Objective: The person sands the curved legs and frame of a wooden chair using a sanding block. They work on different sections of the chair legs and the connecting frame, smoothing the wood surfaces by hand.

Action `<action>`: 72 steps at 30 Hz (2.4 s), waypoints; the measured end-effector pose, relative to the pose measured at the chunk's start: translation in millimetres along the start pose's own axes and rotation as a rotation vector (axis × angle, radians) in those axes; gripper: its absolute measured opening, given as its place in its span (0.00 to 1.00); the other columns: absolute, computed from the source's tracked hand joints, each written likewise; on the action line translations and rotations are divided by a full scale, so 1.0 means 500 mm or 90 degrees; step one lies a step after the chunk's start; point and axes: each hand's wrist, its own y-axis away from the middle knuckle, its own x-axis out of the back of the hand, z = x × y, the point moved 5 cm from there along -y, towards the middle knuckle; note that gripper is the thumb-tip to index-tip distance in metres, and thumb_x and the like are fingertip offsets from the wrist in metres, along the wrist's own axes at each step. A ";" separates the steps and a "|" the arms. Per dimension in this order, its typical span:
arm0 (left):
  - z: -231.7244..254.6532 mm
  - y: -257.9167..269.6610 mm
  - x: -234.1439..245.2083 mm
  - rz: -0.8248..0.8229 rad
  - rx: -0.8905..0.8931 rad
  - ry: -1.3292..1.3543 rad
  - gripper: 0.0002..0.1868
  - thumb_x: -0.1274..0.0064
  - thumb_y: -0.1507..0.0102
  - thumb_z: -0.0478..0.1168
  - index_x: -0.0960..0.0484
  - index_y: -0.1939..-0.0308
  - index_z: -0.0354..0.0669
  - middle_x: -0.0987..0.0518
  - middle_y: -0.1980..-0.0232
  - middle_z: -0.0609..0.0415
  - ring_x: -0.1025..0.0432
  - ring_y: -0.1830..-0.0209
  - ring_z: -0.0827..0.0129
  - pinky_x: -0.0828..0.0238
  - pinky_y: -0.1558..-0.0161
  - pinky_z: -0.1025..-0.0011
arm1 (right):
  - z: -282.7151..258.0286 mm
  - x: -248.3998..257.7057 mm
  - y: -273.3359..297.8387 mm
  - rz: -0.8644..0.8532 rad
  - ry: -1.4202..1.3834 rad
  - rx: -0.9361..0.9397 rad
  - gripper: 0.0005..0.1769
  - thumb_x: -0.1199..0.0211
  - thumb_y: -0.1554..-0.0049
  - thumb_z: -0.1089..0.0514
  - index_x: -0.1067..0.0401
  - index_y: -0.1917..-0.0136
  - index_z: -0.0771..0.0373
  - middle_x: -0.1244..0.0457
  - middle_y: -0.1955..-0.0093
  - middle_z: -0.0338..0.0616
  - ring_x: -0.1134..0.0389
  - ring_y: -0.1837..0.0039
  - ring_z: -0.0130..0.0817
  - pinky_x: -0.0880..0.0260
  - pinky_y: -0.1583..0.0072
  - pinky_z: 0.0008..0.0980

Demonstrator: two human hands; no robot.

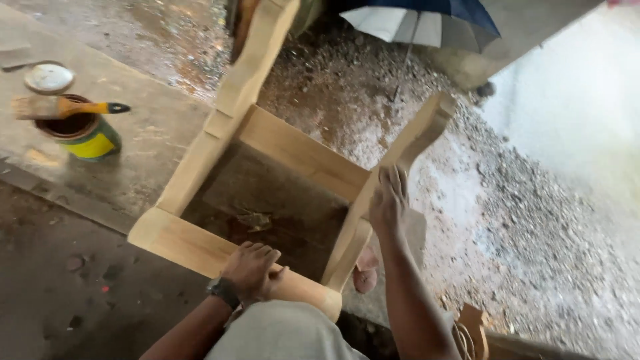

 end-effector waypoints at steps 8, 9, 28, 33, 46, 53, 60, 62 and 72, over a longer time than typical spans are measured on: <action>-0.030 0.005 -0.035 0.042 -0.038 -0.041 0.13 0.44 0.44 0.52 0.18 0.63 0.51 0.17 0.65 0.57 0.24 0.63 0.57 0.29 0.59 0.58 | -0.016 0.018 0.056 -0.089 0.092 -0.179 0.26 0.62 0.34 0.55 0.39 0.25 0.59 0.50 0.20 0.49 0.54 0.18 0.48 0.56 0.24 0.56; -0.041 0.016 -0.052 0.025 -0.016 -0.045 0.19 0.46 0.42 0.57 0.15 0.57 0.49 0.15 0.61 0.56 0.22 0.59 0.56 0.28 0.56 0.56 | -0.020 0.018 0.106 -0.085 0.077 -0.183 0.27 0.61 0.32 0.51 0.40 0.24 0.62 0.52 0.18 0.48 0.57 0.16 0.45 0.64 0.21 0.56; -0.017 0.031 -0.020 0.099 -0.078 -0.076 0.10 0.45 0.44 0.51 0.19 0.67 0.52 0.23 0.74 0.60 0.27 0.69 0.58 0.31 0.64 0.58 | 0.073 -0.005 -0.030 -0.075 -0.017 -0.331 0.20 0.56 0.35 0.59 0.33 0.33 0.63 0.41 0.26 0.51 0.41 0.24 0.48 0.28 0.38 0.47; -0.037 0.027 -0.037 0.134 -0.074 -0.051 0.12 0.43 0.45 0.51 0.18 0.63 0.51 0.19 0.71 0.60 0.22 0.66 0.58 0.28 0.61 0.58 | 0.016 0.018 0.048 -0.128 0.044 -0.209 0.29 0.54 0.40 0.68 0.41 0.25 0.64 0.47 0.21 0.50 0.51 0.19 0.45 0.49 0.22 0.44; -0.022 0.026 -0.015 0.162 -0.080 -0.071 0.10 0.43 0.44 0.50 0.18 0.64 0.53 0.22 0.74 0.60 0.25 0.69 0.58 0.31 0.64 0.58 | -0.010 0.070 -0.045 -0.201 0.028 -0.333 0.42 0.57 0.53 0.87 0.33 0.32 0.59 0.41 0.25 0.41 0.46 0.21 0.36 0.32 0.29 0.30; -0.033 0.022 -0.033 0.051 -0.018 -0.099 0.12 0.46 0.43 0.55 0.20 0.64 0.56 0.19 0.68 0.60 0.23 0.62 0.56 0.29 0.58 0.56 | -0.027 0.090 -0.072 -0.178 -0.045 -0.329 0.22 0.56 0.42 0.78 0.35 0.37 0.70 0.33 0.48 0.50 0.33 0.58 0.32 0.30 0.68 0.17; -0.036 0.000 -0.020 -0.114 0.156 -0.035 0.16 0.49 0.40 0.60 0.17 0.58 0.59 0.14 0.62 0.66 0.21 0.56 0.62 0.27 0.50 0.57 | 0.041 0.050 -0.104 -0.217 -0.047 -0.370 0.15 0.57 0.33 0.61 0.31 0.40 0.61 0.32 0.54 0.40 0.43 0.71 0.21 0.43 0.72 0.17; -0.009 -0.022 0.015 -0.129 0.257 0.157 0.19 0.44 0.42 0.56 0.15 0.52 0.56 0.12 0.55 0.61 0.18 0.51 0.66 0.23 0.48 0.64 | 0.028 0.050 -0.089 -0.192 -0.037 -0.370 0.14 0.55 0.36 0.67 0.31 0.41 0.63 0.32 0.52 0.42 0.40 0.70 0.23 0.40 0.72 0.17; 0.443 -0.049 0.579 0.165 -0.376 0.805 0.34 0.62 0.19 0.63 0.17 0.50 0.35 0.14 0.59 0.50 0.16 0.59 0.65 0.15 0.54 0.69 | 0.086 0.019 -0.089 -0.203 -0.026 -0.411 0.27 0.64 0.35 0.47 0.27 0.38 0.57 0.41 0.26 0.43 0.29 0.41 0.39 0.26 0.62 0.29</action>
